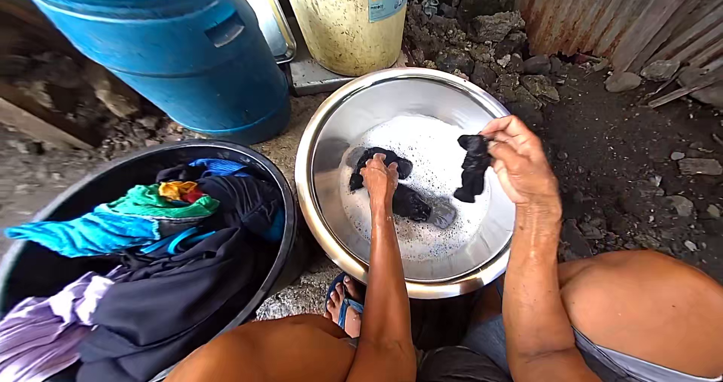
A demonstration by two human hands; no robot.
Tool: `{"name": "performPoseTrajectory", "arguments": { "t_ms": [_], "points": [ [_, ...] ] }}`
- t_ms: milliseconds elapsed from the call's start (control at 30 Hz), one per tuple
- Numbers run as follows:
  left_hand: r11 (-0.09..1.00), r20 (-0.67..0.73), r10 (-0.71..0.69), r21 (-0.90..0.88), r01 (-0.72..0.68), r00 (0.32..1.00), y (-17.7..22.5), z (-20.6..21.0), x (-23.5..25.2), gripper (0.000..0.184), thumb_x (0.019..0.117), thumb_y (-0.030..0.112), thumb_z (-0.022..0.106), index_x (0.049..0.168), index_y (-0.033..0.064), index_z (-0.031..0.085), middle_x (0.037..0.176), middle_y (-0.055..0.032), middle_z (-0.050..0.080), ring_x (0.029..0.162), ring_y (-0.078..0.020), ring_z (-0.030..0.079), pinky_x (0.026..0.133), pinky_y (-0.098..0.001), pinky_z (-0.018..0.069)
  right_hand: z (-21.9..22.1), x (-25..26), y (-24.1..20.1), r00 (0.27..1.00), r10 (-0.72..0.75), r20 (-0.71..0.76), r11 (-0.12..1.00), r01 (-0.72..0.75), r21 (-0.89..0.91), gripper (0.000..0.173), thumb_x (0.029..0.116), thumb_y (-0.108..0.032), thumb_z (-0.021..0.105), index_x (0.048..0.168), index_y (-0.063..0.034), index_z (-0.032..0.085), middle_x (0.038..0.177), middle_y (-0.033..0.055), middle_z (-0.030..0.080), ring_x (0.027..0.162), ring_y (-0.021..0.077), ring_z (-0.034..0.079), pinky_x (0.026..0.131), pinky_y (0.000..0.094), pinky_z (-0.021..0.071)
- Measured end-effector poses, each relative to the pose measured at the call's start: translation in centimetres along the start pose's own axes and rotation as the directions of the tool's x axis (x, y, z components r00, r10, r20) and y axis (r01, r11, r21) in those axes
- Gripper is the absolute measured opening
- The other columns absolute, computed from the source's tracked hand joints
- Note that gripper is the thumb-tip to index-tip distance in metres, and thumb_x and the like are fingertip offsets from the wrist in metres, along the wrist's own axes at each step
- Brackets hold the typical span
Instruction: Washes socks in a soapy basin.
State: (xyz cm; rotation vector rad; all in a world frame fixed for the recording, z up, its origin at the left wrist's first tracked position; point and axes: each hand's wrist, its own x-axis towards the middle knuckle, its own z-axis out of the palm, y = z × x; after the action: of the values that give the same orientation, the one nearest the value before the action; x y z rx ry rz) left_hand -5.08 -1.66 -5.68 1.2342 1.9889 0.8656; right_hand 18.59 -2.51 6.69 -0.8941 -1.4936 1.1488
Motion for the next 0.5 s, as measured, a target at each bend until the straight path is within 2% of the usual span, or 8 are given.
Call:
{"name": "performPoseTrajectory", "arguments": {
  "t_ms": [33,100,133,167,200,267,400,500],
  "points": [
    [0.995,0.024,0.063,-0.075,-0.062,0.998,1.5,-0.8,-0.5,0.037,0.1029,0.024,0.062,0.130,-0.0011,0.061,0.122,-0.0279,0.065,0.112,-0.0462,0.063,0.092,-0.0643,0.0502,0.6,0.2,0.5,1.000,0.031,-0.005,0.999,-0.031,0.027,0.028,0.0938,-0.001,0.046,0.115,-0.0126,0.060,0.100,-0.0017,0.067,0.085,0.0071,0.065,0.075,0.0287,0.0573],
    [0.930,0.164,0.191,-0.345,-0.125,0.968,4.2,-2.1,-1.7,0.032,0.1083,0.029,0.052,0.121,0.0022,0.065,0.104,-0.0149,0.071,0.088,-0.0249,0.069,0.078,-0.0441,0.0575,1.7,0.6,1.3,0.995,0.083,-0.047,0.995,-0.080,0.058,0.025,0.0943,0.000,0.048,0.113,-0.0106,0.060,0.100,0.0010,0.067,0.086,0.0100,0.065,0.077,0.0320,0.0578],
    [0.866,0.256,0.246,-0.491,-0.093,0.935,5.4,-2.6,-2.4,0.034,0.1100,0.033,0.047,0.114,0.0050,0.065,0.096,-0.0072,0.071,0.079,-0.0150,0.068,0.071,-0.0338,0.0582,2.2,0.7,1.5,0.993,0.094,-0.071,0.994,-0.090,0.062,0.024,0.0943,0.002,0.049,0.112,-0.0091,0.061,0.099,0.0023,0.066,0.086,0.0114,0.065,0.078,0.0336,0.0582],
    [0.792,0.321,0.301,-0.609,-0.047,0.898,6.4,-2.9,-2.9,0.037,0.1108,0.036,0.043,0.107,0.0075,0.066,0.089,-0.0016,0.070,0.072,-0.0090,0.068,0.066,-0.0272,0.0590,2.6,0.8,1.7,0.991,0.100,-0.090,0.994,-0.096,0.057,0.023,0.0942,0.003,0.050,0.111,-0.0080,0.061,0.098,0.0033,0.067,0.085,0.0122,0.066,0.078,0.0344,0.0587],
    [0.731,0.364,0.348,-0.682,-0.007,0.864,7.1,-3.0,-3.1,0.040,0.1111,0.038,0.040,0.104,0.0090,0.066,0.085,0.0009,0.069,0.069,-0.0070,0.067,0.065,-0.0251,0.0592,2.9,0.9,1.8,0.990,0.105,-0.099,0.994,-0.100,0.051,0.022,0.0945,0.003,0.051,0.110,-0.0077,0.062,0.098,0.0033,0.067,0.085,0.0121,0.066,0.078,0.0339,0.0586],
    [0.675,0.381,0.389,-0.738,0.022,0.839,7.7,-2.9,-3.1,0.039,0.1112,0.037,0.040,0.100,0.0103,0.066,0.083,0.0009,0.068,0.068,-0.0066,0.066,0.065,-0.0246,0.0592,3.3,1.1,1.9,0.987,0.113,-0.116,0.993,-0.107,0.057,0.020,0.0937,0.003,0.053,0.107,-0.0085,0.063,0.097,0.0032,0.068,0.085,0.0119,0.066,0.077,0.0326,0.0582],
    [0.570,0.330,0.434,-0.821,0.029,0.838,7.0,-2.9,-2.4,0.012,0.1039,0.010,0.054,0.105,0.0081,0.065,0.090,-0.0011,0.068,0.077,-0.0084,0.065,0.069,-0.0260,0.0573,3.5,1.4,2.7,0.990,0.069,-0.127,0.998,-0.068,0.012,0.020,0.0889,0.007,0.059,0.104,-0.0044,0.064,0.096,0.0055,0.069,0.083,0.0117,0.066,0.075,0.0305,0.0578],
    [0.522,0.322,0.433,-0.851,0.057,0.842,6.7,-3.5,-2.3,0.015,0.0986,-0.001,0.054,0.107,0.0048,0.065,0.089,-0.0030,0.070,0.078,-0.0101,0.068,0.073,-0.0279,0.0593,3.8,1.7,3.3,0.985,0.047,-0.165,0.996,-0.058,-0.063,0.019,0.0866,0.009,0.064,0.102,-0.0012,0.065,0.089,0.0070,0.071,0.078,0.0117,0.067,0.073,0.0308,0.0582]
  ]
}}
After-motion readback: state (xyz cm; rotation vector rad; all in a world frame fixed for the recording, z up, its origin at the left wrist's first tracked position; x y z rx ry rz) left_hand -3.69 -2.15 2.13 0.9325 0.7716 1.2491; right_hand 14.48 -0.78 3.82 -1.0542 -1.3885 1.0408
